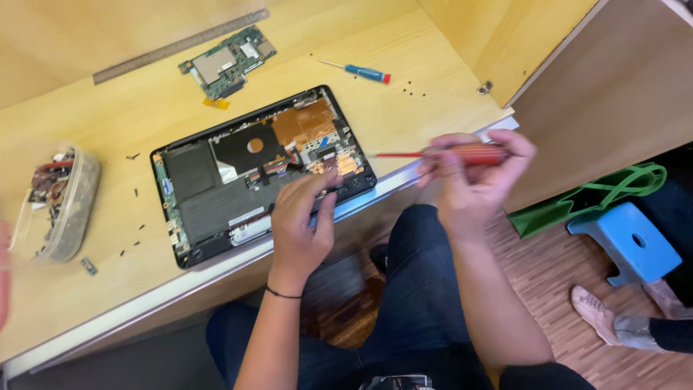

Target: The person uses a screwdriver to remove screws from the internal frame of a disassembled laptop. They then use their hands to lift and remove the motherboard from the laptop chassis.

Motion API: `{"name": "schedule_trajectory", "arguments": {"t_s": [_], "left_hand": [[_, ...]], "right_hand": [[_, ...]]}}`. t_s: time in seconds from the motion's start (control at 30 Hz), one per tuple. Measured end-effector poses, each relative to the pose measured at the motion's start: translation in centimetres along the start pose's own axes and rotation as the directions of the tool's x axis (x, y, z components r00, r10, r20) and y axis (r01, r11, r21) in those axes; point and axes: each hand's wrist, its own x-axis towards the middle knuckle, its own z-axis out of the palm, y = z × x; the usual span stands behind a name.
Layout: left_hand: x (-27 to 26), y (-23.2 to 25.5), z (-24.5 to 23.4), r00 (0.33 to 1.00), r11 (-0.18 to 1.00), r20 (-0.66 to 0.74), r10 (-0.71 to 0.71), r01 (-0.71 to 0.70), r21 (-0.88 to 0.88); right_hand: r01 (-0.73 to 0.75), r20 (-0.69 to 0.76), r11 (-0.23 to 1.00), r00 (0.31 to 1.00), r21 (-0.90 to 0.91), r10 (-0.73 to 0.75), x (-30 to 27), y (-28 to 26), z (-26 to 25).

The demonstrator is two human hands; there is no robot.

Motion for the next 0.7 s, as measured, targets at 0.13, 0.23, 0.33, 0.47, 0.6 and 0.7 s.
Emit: {"name": "schedule_trajectory", "arguments": {"t_s": [0.13,0.23,0.33,0.47,0.6,0.7], "left_hand": [[-0.3,-1.7,1.2,0.981,0.977,-0.117,0.155,-0.135,0.162],[-0.4,-2.3,1.8,0.95,0.915,-0.122,0.289,-0.236,0.328],[-0.7,-2.6,2.0,0.943,0.89,-0.112,0.315,-0.252,0.381],[-0.7,-2.5,2.0,0.935,0.87,-0.098,0.34,-0.274,0.409],[-0.6,-2.1,2.0,0.935,0.869,-0.095,0.341,-0.275,0.411],[-0.6,-2.1,2.0,0.935,0.866,-0.095,0.341,-0.274,0.418]], "right_hand": [[0.088,-0.233,0.996,0.969,0.022,-0.081,3.3,3.5,-5.0],[0.238,-0.05,0.957,0.967,-0.168,-0.25,4.8,5.1,-6.3],[0.451,0.205,0.855,0.89,-0.257,-0.408,5.2,6.0,-6.7],[0.548,0.347,0.768,0.828,-0.331,-0.441,4.7,7.3,-7.0],[0.182,0.018,0.964,0.983,-0.195,-0.182,3.8,6.9,-6.2],[0.202,-0.03,0.964,0.977,-0.173,-0.21,4.7,7.2,-7.8]]}}
